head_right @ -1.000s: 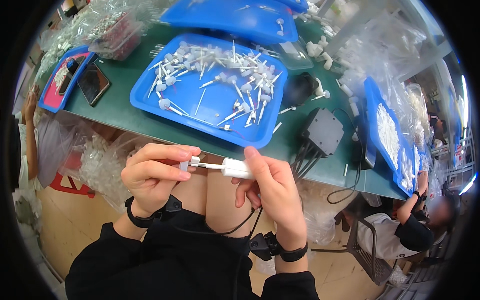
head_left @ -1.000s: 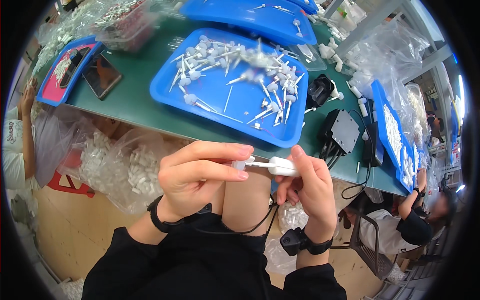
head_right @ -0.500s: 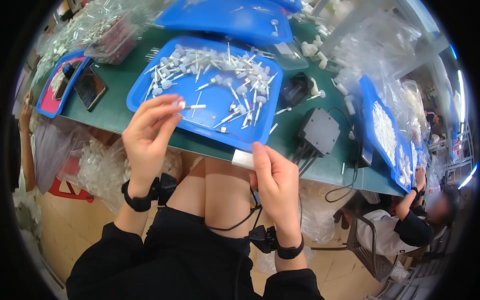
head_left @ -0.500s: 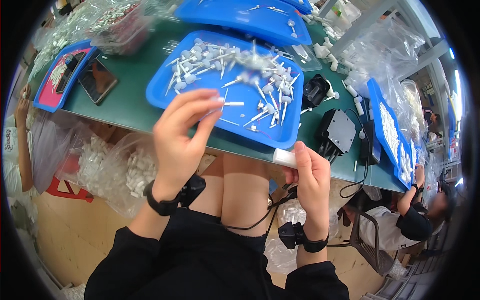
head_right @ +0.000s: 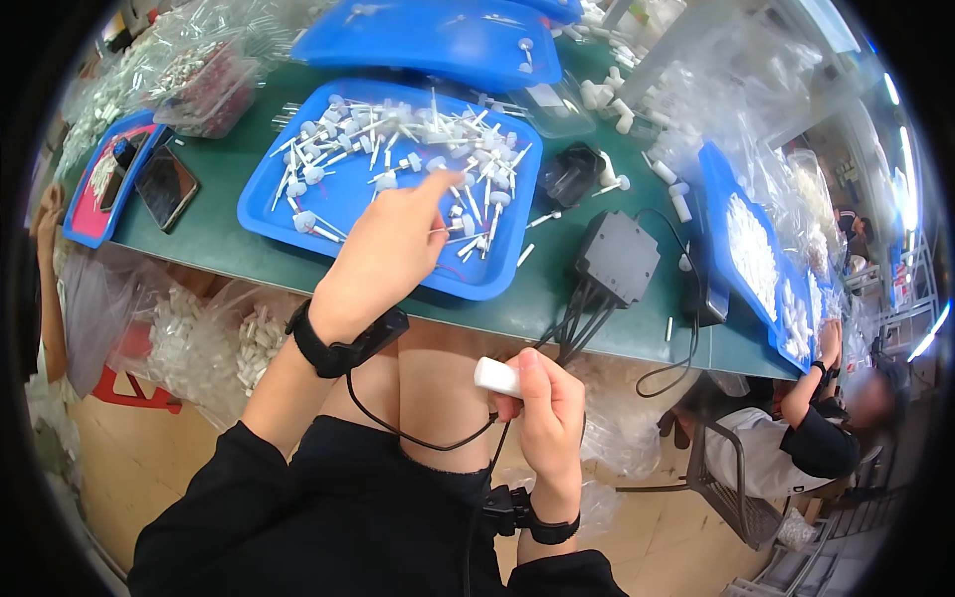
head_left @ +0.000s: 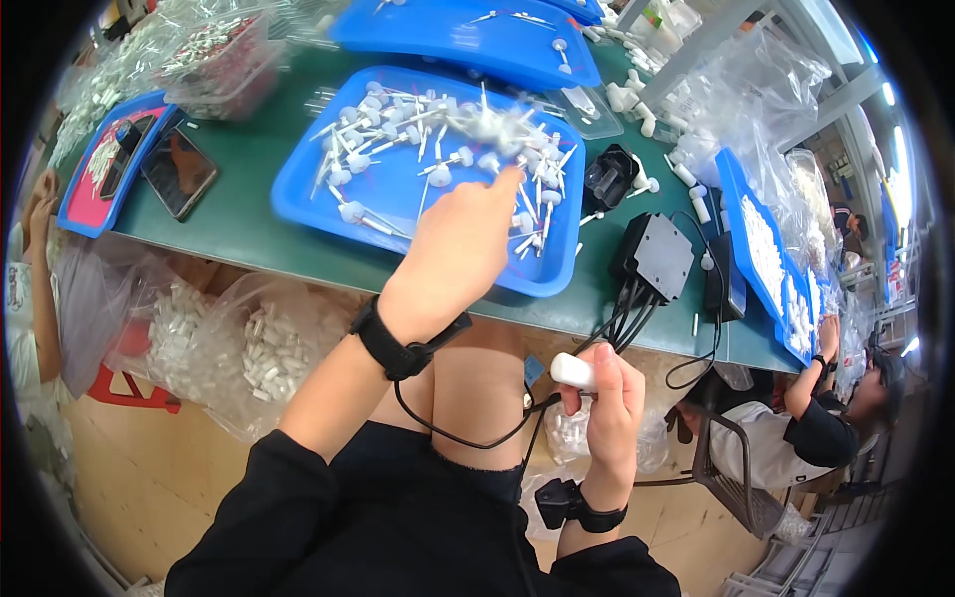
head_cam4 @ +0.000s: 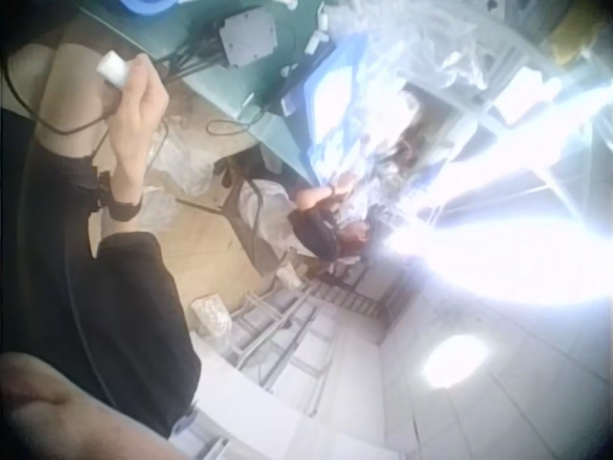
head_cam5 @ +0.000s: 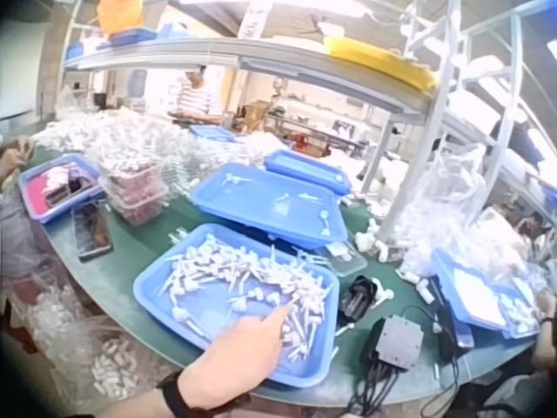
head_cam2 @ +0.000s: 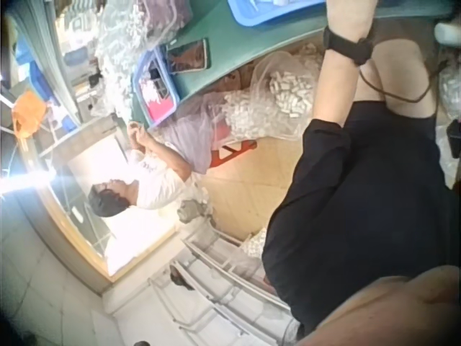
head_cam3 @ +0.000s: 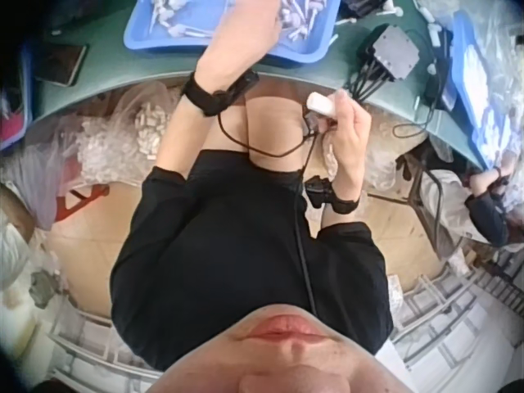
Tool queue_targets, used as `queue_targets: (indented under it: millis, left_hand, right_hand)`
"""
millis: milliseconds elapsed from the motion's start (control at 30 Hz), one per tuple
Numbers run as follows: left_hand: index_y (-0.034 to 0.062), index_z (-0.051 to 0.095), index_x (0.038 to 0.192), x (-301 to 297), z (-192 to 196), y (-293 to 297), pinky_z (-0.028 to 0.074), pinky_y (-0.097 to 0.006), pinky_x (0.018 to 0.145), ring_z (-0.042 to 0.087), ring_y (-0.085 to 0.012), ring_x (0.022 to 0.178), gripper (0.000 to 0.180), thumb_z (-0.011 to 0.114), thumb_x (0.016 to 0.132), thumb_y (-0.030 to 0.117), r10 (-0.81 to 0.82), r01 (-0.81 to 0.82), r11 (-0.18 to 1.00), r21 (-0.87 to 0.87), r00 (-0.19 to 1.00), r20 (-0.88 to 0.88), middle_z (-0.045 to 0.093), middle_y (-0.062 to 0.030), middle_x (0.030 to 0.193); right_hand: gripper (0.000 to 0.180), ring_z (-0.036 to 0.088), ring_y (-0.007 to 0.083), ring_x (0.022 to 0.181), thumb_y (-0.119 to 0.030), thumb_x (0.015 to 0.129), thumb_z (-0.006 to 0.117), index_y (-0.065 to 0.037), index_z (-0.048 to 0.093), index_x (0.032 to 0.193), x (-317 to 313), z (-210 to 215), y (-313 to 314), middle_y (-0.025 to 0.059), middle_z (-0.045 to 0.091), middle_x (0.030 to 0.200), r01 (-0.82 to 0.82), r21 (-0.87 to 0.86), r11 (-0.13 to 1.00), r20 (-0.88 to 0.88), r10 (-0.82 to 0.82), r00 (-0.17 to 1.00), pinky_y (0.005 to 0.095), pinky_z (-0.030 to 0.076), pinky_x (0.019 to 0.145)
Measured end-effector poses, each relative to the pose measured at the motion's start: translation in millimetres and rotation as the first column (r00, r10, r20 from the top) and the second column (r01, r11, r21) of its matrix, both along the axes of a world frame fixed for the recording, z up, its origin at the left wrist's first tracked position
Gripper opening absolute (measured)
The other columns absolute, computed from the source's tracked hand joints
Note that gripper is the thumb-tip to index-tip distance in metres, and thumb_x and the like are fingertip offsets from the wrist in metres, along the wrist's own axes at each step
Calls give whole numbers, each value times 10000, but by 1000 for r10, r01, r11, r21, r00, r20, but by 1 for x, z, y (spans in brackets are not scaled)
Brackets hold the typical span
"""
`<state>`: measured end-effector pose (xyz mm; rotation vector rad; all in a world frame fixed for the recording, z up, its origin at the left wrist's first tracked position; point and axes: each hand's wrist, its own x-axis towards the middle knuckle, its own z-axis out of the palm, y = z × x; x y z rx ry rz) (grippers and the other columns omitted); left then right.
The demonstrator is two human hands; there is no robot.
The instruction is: The person repeatedly picks up small white cylindrical components and thin white rods from blue trays. They insert the rods into the cylinders and place the assembled units into a larger blue tray. The person handles the items one at a time in a repetitive assembly process.
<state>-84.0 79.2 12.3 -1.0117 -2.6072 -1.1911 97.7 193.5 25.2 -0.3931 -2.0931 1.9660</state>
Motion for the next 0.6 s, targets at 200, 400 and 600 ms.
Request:
queue_targets:
  millis: [200,400,600]
  left_hand:
    - [59,459,1267,14,34,-24,520,-269,578,629,-142,659,464,570,822,-16,-312,-23,803,595,835,454,524,-59,811]
    - [3,511,1091,39,38,-45,539,-290,596,633,-189,659,276,592,828,-2,-574,-148,557,817,643,507,589,-107,813]
    - [-26,543,1031,60,28,-54,516,-244,638,628,-152,679,260,654,796,-7,-620,-174,484,857,623,477,616,-93,845]
  right_hand:
    - [422,433,64,513,-289,977,377,4,545,723,-5,1,0,38,525,590,164,-57,985,-68,-167,984,205,319,477]
    - [439,417,64,494,-309,977,362,-5,546,719,-25,18,-13,31,524,575,125,23,992,-156,-120,980,204,305,474]
    - [505,444,88,454,-359,979,326,-4,530,683,-31,25,-21,46,502,551,58,50,997,-208,-47,977,210,296,440]
